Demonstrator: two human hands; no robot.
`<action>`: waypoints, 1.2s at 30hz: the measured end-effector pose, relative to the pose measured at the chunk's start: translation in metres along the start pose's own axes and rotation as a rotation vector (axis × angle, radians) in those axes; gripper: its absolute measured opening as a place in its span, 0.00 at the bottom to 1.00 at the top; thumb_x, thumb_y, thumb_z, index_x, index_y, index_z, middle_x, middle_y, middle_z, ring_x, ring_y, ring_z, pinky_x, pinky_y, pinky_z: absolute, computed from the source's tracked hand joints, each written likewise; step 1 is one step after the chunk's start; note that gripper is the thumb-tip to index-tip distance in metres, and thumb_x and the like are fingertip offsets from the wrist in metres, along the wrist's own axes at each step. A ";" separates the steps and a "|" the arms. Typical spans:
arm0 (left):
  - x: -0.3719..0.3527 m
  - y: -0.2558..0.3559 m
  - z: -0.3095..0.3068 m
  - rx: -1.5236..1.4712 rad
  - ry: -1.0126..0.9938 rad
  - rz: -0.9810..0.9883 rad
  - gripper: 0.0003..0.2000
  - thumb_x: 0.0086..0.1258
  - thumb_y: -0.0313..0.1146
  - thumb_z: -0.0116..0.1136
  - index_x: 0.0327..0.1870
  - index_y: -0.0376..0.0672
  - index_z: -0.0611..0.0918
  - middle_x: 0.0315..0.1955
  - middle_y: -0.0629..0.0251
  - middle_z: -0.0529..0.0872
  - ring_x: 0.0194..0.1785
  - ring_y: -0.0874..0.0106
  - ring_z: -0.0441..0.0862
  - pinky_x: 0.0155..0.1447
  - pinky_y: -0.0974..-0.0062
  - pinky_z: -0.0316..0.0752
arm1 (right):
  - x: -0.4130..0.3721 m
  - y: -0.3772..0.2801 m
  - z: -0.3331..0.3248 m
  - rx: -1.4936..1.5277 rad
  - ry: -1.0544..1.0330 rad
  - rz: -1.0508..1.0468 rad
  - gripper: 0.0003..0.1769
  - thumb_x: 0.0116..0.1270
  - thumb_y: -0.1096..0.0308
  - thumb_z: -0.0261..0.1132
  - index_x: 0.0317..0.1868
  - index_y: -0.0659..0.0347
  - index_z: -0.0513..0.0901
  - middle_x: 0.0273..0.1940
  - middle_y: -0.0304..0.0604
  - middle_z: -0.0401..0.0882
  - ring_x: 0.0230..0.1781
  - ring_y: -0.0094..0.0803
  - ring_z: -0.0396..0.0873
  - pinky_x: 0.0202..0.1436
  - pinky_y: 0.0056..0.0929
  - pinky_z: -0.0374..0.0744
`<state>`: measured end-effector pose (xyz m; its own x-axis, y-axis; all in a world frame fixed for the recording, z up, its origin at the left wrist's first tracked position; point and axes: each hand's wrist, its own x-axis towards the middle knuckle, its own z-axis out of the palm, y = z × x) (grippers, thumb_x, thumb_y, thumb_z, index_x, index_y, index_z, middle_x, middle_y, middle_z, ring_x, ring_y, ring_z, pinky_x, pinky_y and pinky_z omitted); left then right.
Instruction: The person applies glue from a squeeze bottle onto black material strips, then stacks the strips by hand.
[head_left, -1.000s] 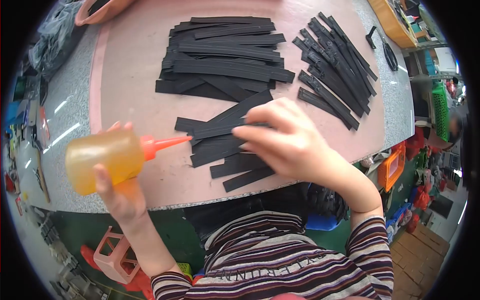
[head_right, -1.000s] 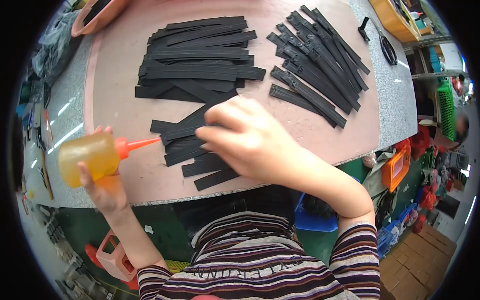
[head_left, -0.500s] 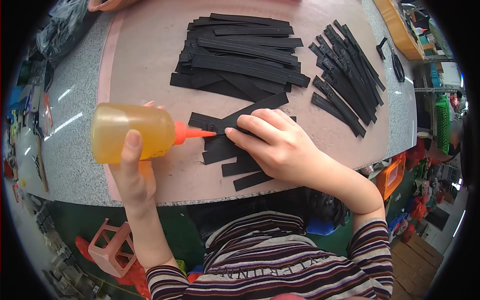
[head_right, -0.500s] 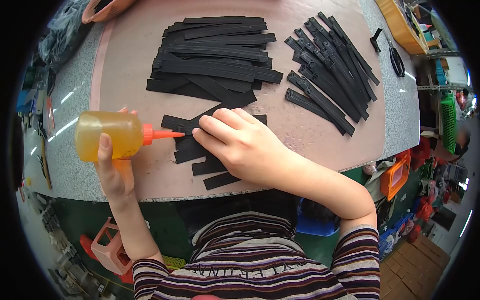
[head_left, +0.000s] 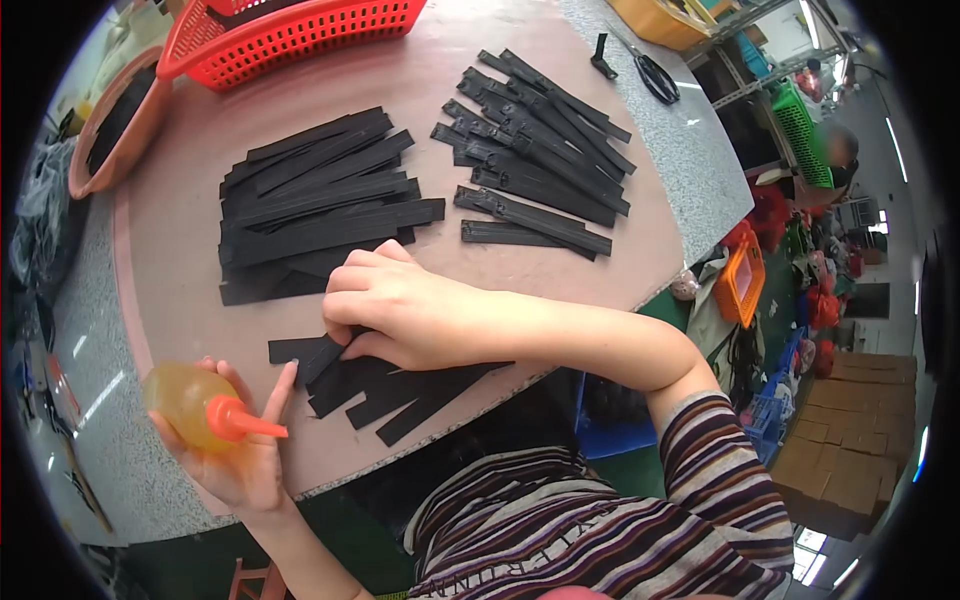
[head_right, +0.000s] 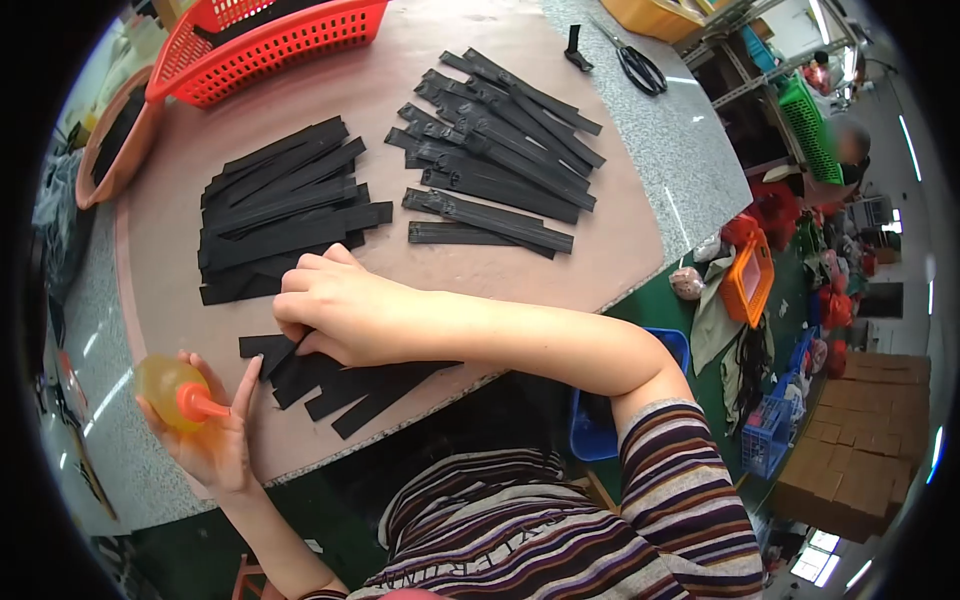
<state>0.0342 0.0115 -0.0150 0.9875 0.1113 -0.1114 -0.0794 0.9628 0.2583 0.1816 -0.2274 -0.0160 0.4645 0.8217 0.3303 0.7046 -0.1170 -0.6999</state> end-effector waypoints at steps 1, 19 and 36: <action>0.002 -0.001 0.000 0.009 0.000 -0.013 0.27 0.77 0.49 0.59 0.70 0.42 0.72 0.67 0.54 0.77 0.69 0.57 0.77 0.80 0.30 0.34 | -0.002 0.000 -0.005 0.114 0.004 0.027 0.11 0.57 0.73 0.75 0.37 0.57 0.81 0.38 0.39 0.80 0.46 0.38 0.77 0.53 0.37 0.71; -0.027 0.041 0.000 0.412 0.189 0.391 0.34 0.76 0.49 0.59 0.74 0.34 0.65 0.69 0.47 0.73 0.74 0.55 0.70 0.65 0.56 0.82 | -0.056 0.024 -0.113 -0.426 0.422 0.313 0.09 0.61 0.68 0.74 0.41 0.59 0.90 0.37 0.43 0.83 0.42 0.36 0.81 0.44 0.33 0.79; -0.016 0.007 0.000 1.089 0.376 0.444 0.31 0.74 0.49 0.61 0.70 0.40 0.69 0.63 0.48 0.77 0.67 0.53 0.78 0.66 0.58 0.79 | -0.006 -0.019 0.014 -0.382 -0.110 -0.218 0.27 0.50 0.73 0.67 0.55 0.62 0.85 0.51 0.45 0.76 0.51 0.40 0.78 0.55 0.37 0.79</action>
<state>0.0181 0.0167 -0.0112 0.7894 0.6130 -0.0326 -0.0655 0.1369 0.9884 0.1580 -0.2224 -0.0139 0.2379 0.9021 0.3599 0.9367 -0.1151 -0.3306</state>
